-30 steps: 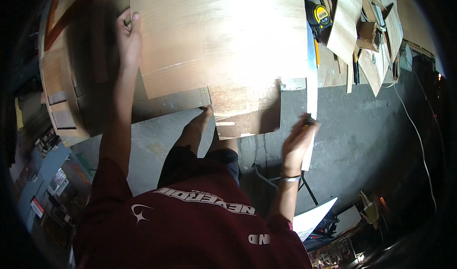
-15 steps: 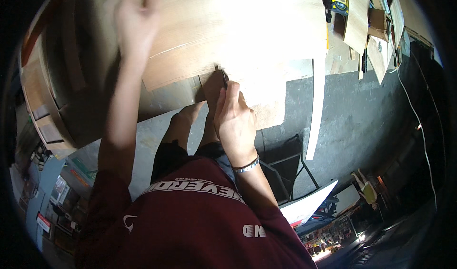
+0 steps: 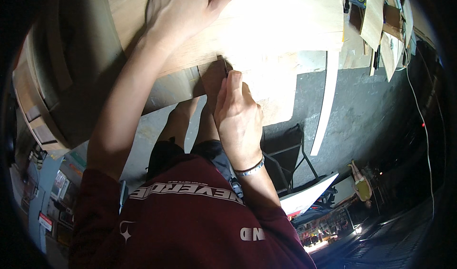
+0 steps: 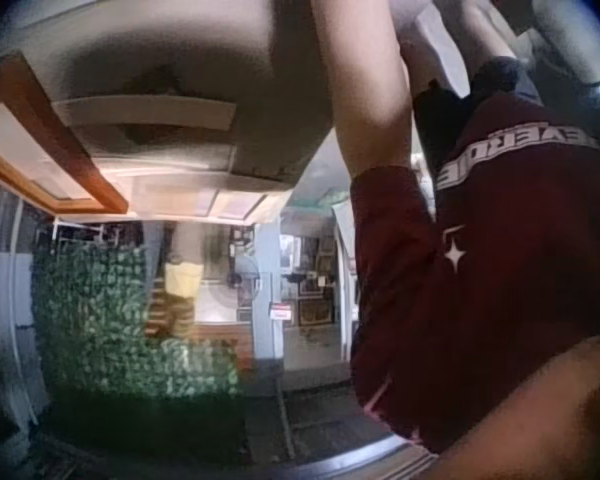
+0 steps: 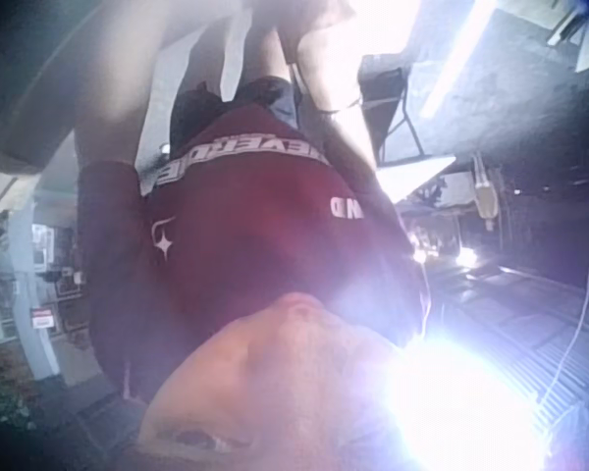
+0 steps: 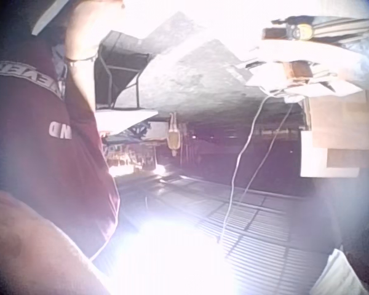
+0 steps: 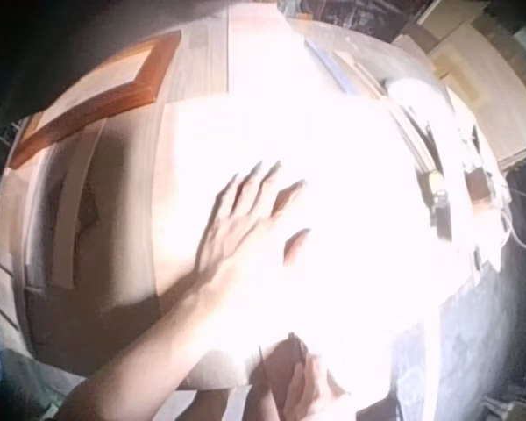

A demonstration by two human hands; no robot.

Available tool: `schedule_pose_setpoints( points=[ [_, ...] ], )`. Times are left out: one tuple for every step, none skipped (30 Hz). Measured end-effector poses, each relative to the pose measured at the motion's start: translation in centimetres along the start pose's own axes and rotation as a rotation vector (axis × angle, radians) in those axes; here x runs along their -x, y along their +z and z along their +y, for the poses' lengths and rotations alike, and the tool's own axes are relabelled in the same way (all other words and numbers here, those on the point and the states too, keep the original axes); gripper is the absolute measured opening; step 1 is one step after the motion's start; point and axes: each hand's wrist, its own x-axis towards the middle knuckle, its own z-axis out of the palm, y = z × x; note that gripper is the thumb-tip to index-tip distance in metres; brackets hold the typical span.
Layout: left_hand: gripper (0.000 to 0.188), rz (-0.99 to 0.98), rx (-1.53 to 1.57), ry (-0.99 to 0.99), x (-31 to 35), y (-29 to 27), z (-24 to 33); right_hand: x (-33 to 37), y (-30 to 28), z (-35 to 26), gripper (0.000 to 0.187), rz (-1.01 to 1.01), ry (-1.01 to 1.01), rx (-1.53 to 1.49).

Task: The person cuts a wooden panel with a utility knife and ruler, then assembles a wooden frame by fitting thin strips into grooves. The person uses pliers to adjust the frame and places the finished frame on the workbench.

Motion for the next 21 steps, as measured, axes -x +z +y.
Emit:
schedule_pose_setpoints(
  points=[
    [0.062,0.017,-0.001,0.005,0.0,0.4,-0.2,0.0,0.0,0.0,0.012,-0.006,0.005,-0.002],
    [0.062,0.035,-0.002,0.010,0.1,0.6,-0.3,0.0,0.0,0.0,0.012,-0.011,0.010,-0.004],
    [0.062,0.039,-0.008,0.010,0.1,0.7,-0.4,0.0,0.0,0.0,0.012,-0.017,0.015,-0.007],
    [0.062,0.044,-0.013,0.010,0.1,0.7,-0.3,0.0,0.0,0.0,0.012,-0.020,0.019,-0.010],
    [0.062,0.049,-0.017,0.011,0.1,0.8,-0.3,0.0,-0.1,-0.1,0.012,-0.023,0.024,-0.013],
    [0.062,0.050,-0.016,0.011,0.2,0.8,-0.4,0.0,-0.1,-0.1,0.012,-0.026,0.028,-0.017],
    [0.062,0.052,-0.014,0.010,0.2,0.8,-0.4,0.0,-0.1,-0.1,0.012,-0.031,0.034,-0.019],
    [0.063,0.055,-0.013,0.009,0.3,0.8,-0.5,0.0,-0.1,-0.2,0.012,-0.037,0.040,-0.022],
    [0.063,0.054,-0.014,0.008,0.3,0.9,-0.5,0.0,-0.1,-0.2,0.012,-0.042,0.045,-0.025],
    [0.063,0.054,-0.016,0.009,0.3,0.9,-0.5,0.0,-0.1,-0.2,0.012,-0.041,0.042,-0.028],
    [0.063,0.055,-0.018,0.010,0.2,1.0,-0.6,0.0,-0.1,-0.2,0.012,-0.040,0.039,-0.032],
    [0.063,0.056,-0.014,0.013,0.2,1.1,-0.6,0.0,-0.2,-0.2,0.012,-0.039,0.035,-0.035],
    [0.063,0.057,-0.012,0.015,0.2,1.2,-0.7,0.0,-0.1,-0.2,0.013,-0.042,0.041,-0.034],
    [0.063,0.057,-0.009,0.017,0.2,1.3,-0.8,0.0,-0.1,-0.2,0.013,-0.046,0.046,-0.034],
    [0.063,0.059,-0.011,0.016,0.1,1.3,-0.8,0.0,-0.1,-0.1,0.013,-0.050,0.052,-0.033],
    [0.063,0.061,-0.013,0.016,0.1,1.4,-0.8,0.0,-0.1,-0.2,0.013,-0.055,0.054,-0.031],
    [0.063,0.062,-0.015,0.015,0.1,1.4,-0.8,-0.1,-0.2,-0.2,0.013,-0.059,0.057,-0.028],
    [0.063,0.057,-0.010,0.012,0.2,1.3,-0.7,-0.1,-0.2,-0.2,0.014,-0.064,0.060,-0.026],
    [0.063,0.053,-0.005,0.006,0.2,1.0,-0.6,-0.1,-0.2,-0.2,0.014,-0.064,0.059,-0.025],
    [0.063,0.049,0.000,0.001,0.2,0.8,-0.6,-0.1,-0.2,-0.2,0.014,-0.065,0.057,-0.025],
    [0.063,0.056,0.003,0.001,0.2,0.9,-0.6,-0.1,-0.2,-0.2,0.014,-0.065,0.056,-0.024]
  ],
)
